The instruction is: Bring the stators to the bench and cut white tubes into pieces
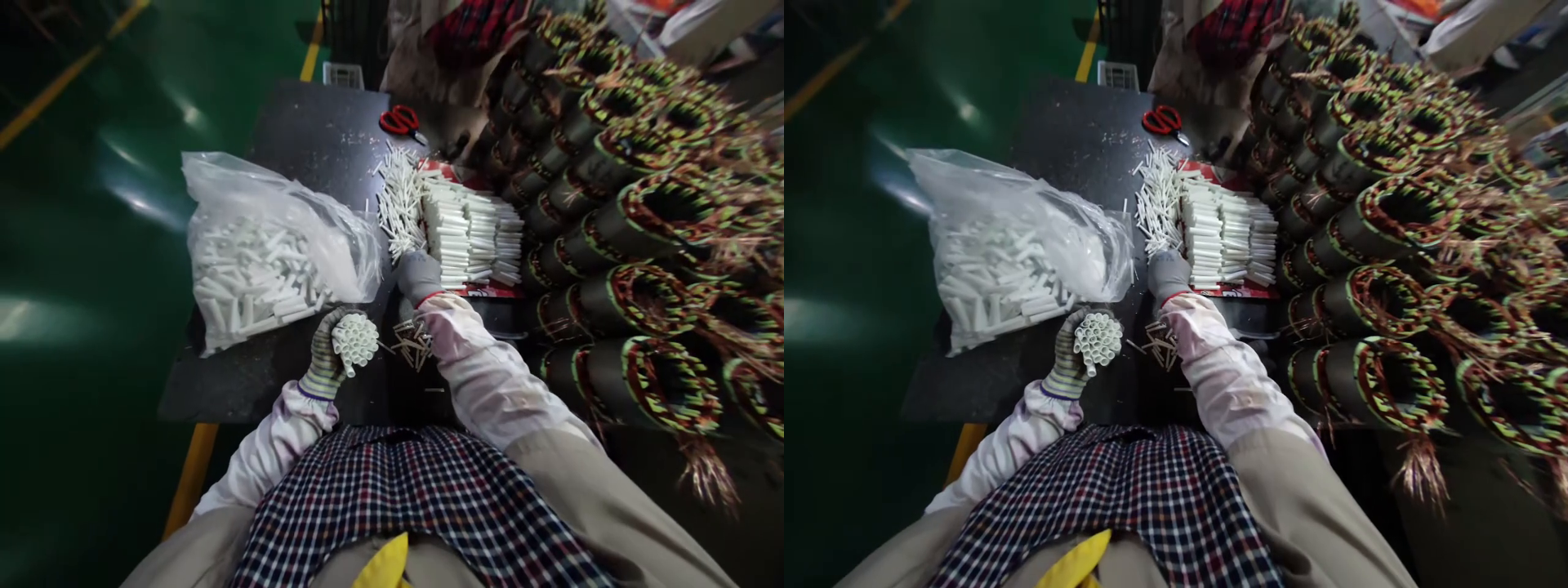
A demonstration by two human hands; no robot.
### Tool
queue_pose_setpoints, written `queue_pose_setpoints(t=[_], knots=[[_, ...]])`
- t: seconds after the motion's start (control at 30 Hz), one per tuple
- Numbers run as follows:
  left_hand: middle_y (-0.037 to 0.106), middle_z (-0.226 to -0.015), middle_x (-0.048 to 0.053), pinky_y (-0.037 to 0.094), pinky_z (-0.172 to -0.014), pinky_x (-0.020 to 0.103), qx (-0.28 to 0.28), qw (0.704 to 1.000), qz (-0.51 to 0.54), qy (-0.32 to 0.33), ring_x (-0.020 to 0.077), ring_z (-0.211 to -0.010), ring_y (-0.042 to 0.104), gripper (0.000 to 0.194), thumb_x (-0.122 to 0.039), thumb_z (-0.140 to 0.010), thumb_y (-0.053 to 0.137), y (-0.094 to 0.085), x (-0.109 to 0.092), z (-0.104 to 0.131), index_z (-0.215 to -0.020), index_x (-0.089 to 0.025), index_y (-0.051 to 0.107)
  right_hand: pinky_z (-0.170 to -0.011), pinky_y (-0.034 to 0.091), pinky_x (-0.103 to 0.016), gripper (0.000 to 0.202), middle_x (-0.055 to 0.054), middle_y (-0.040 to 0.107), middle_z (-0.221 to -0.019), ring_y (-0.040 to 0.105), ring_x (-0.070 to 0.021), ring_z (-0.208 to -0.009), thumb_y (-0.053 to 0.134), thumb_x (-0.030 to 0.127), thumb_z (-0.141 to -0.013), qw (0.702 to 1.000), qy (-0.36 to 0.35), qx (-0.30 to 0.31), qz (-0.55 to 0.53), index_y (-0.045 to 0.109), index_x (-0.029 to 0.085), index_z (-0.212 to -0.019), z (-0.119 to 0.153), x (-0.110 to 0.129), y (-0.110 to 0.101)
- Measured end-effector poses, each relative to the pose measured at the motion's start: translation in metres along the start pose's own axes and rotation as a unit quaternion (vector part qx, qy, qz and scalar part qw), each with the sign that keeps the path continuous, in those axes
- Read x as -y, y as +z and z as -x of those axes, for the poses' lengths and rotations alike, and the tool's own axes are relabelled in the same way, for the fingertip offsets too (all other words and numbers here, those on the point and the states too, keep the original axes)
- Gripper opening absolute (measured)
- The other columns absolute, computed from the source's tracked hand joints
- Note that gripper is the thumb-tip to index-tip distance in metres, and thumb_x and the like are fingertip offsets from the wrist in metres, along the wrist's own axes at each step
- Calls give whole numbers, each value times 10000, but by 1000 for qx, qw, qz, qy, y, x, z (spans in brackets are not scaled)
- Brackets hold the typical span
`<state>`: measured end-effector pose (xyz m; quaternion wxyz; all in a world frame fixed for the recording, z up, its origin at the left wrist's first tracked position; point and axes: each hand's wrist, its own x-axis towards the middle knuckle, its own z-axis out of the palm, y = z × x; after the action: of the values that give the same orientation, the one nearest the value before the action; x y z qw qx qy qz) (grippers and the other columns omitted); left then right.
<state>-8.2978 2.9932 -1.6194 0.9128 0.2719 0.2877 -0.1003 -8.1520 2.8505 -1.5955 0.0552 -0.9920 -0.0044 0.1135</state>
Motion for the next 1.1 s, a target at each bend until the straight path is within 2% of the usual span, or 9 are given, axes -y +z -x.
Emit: queue_pose_setpoints(t=[0.17, 0.33, 0.47, 0.57, 0.7, 0.77, 0.83, 0.9, 1.1], knots=[[731, -732, 58, 606, -643, 326, 9, 999, -19, 29, 215, -654, 719, 219, -331, -779, 660, -6, 3, -2, -857, -131, 708, -873, 515, -347, 378, -196, 685, -1200, 689, -262, -1053, 418, 172, -965, 997, -52, -25, -48, 667, 162, -1248, 32, -14, 15], [730, -724, 73, 594, -598, 353, 17, 1000, -18, -12, 234, -620, 708, 201, -311, -795, 614, -4, 4, -4, -804, -134, 709, -929, 500, -319, 370, -142, 728, -1166, 681, -217, -1045, 600, 197, -880, 965, -73, -47, -248, 671, 127, -1236, 55, -46, 27], [729, -721, 48, 597, -673, 323, -25, 999, 6, 34, 197, -647, 708, 164, -285, -799, 619, 1, 3, -3, -776, -141, 693, -824, 525, -300, 333, -117, 759, -1051, 693, -176, -879, 640, 202, -824, 914, -32, -51, -401, 706, 110, -1137, 54, -59, 35], [723, -707, 38, 594, -686, 320, -47, 998, 29, 34, 186, -642, 698, 161, -286, -803, 616, 3, 3, -2, -745, -148, 674, -615, 507, -267, 359, -92, 760, -961, 628, -124, -615, 638, 283, -823, 855, -11, -51, -516, 693, 109, -1132, 61, -62, 35], [706, -672, 39, 586, -646, 341, -33, 998, 45, -3, 195, -602, 678, 186, -284, -822, 581, 4, 4, 1, -703, -162, 656, -467, 435, -234, 350, -56, 750, -929, 508, -74, -474, 664, 392, -828, 783, -35, -71, -617, 693, 168, -1095, 106, -59, 19], [695, -660, 28, 581, -640, 334, -26, 998, 61, -3, 182, -582, 664, 186, -271, -831, 571, 6, 6, 3, -701, -168, 655, -452, 440, -234, 326, -44, 747, -915, 506, -76, -477, 680, 429, -834, 765, -79, -28, -638, 703, 201, -1065, 137, -56, 9], [695, -667, 29, 584, -660, 336, -15, 997, 72, -9, 178, -592, 665, 190, -271, -837, 569, 7, 8, 4, -700, -169, 653, -447, 454, -239, 312, -32, 742, -883, 520, -86, -485, 690, 440, -840, 762, -128, 27, -634, 715, 224, -1063, 163, -54, 3], [700, -680, 41, 590, -675, 347, -3, 997, 72, -18, 191, -619, 677, 206, -288, -840, 568, 6, 9, 4, -696, -167, 653, -460, 476, -246, 294, -28, 741, -880, 549, -99, -512, 680, 430, -856, 775, -163, 48, -608, 722, 244, -1080, 177, -53, 2], [697, -671, 54, 587, -656, 326, -11, 998, 52, -16, 197, -623, 682, 202, -290, -834, 573, 8, 8, 7, -704, -156, 650, -686, 563, -306, 257, -61, 747, -1000, 690, -172, -788, 582, 343, -940, 847, -258, 1, -464, 719, 260, -1142, 176, -56, 11]])
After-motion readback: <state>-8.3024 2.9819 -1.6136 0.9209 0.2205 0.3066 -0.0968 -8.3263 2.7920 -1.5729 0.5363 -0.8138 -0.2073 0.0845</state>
